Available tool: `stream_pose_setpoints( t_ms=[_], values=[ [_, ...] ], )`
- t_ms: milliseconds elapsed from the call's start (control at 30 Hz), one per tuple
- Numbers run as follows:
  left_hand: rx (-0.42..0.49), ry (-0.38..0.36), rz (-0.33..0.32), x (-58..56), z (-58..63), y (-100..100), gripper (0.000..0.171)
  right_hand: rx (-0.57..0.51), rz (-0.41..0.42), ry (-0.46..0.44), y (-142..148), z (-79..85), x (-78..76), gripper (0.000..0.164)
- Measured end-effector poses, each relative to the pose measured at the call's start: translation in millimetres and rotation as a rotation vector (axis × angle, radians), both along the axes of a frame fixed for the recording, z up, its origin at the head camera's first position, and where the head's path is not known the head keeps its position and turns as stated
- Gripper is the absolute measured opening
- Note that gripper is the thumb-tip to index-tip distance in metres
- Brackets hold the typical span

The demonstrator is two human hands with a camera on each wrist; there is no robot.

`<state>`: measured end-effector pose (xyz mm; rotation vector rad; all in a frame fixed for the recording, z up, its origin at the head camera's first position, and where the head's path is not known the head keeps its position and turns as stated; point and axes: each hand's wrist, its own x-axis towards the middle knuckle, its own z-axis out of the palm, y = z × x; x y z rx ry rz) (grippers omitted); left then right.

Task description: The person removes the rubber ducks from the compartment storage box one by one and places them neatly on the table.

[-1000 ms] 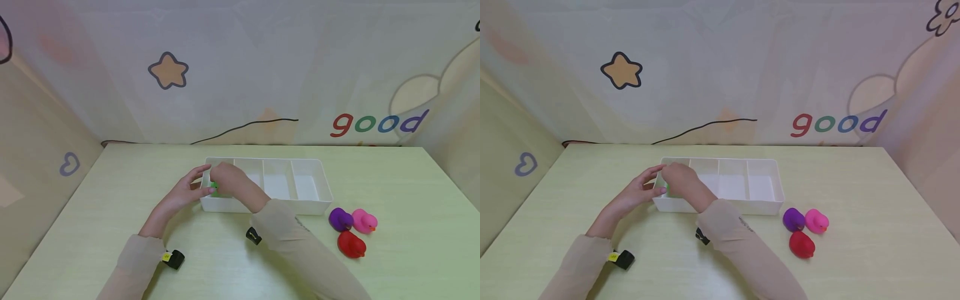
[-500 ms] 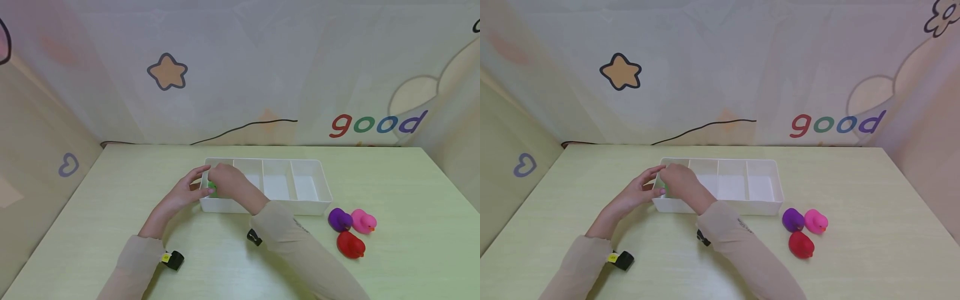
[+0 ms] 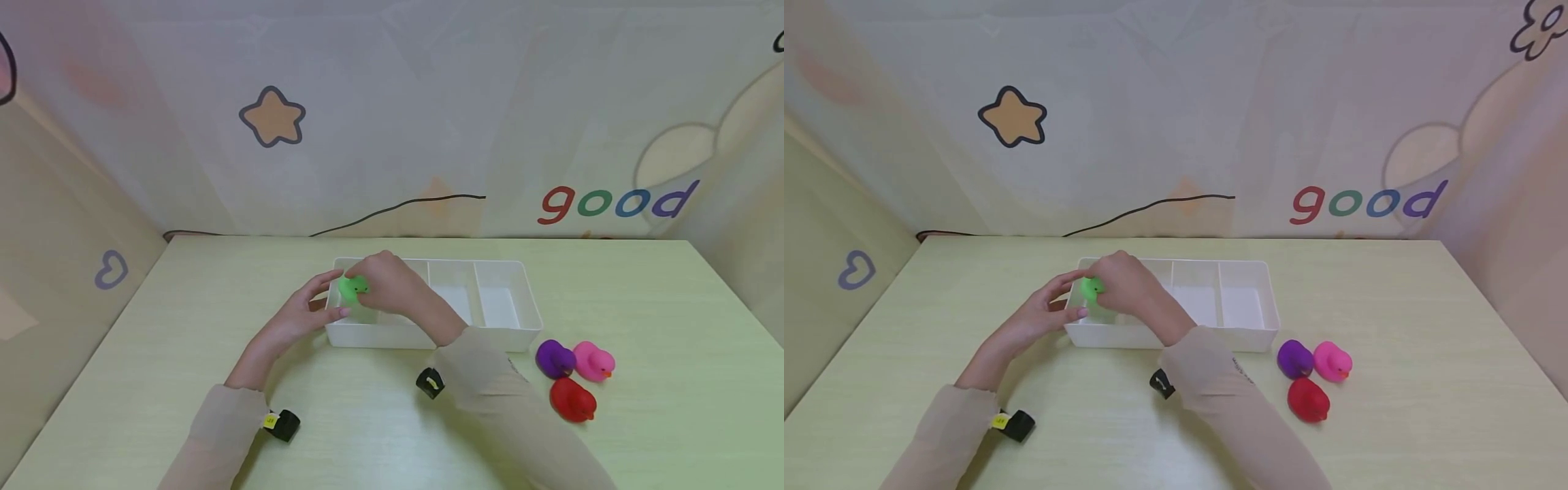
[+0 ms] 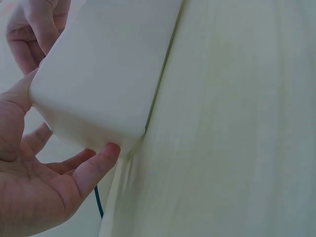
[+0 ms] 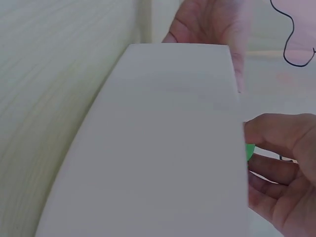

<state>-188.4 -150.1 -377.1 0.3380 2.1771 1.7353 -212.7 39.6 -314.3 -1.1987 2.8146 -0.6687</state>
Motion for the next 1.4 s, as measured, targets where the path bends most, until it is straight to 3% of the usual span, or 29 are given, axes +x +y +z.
stream_pose_setpoints(
  t_ms=[333,700,1400],
  values=[
    [-0.020,0.006,0.000,-0.2,-0.6,0,0.068,-0.132,-0.013,-0.005,13,6.5,9.4,0.028],
    [-0.027,-0.010,0.014,0.1,0.4,3,0.070,-0.293,-0.042,-0.090,36,8.6,19.0,0.029],
    [-0.045,-0.010,0.028,-1.1,-2.5,1,0.072,-0.610,-0.054,-0.090,86,33.1,57.1,0.034]
  ],
)
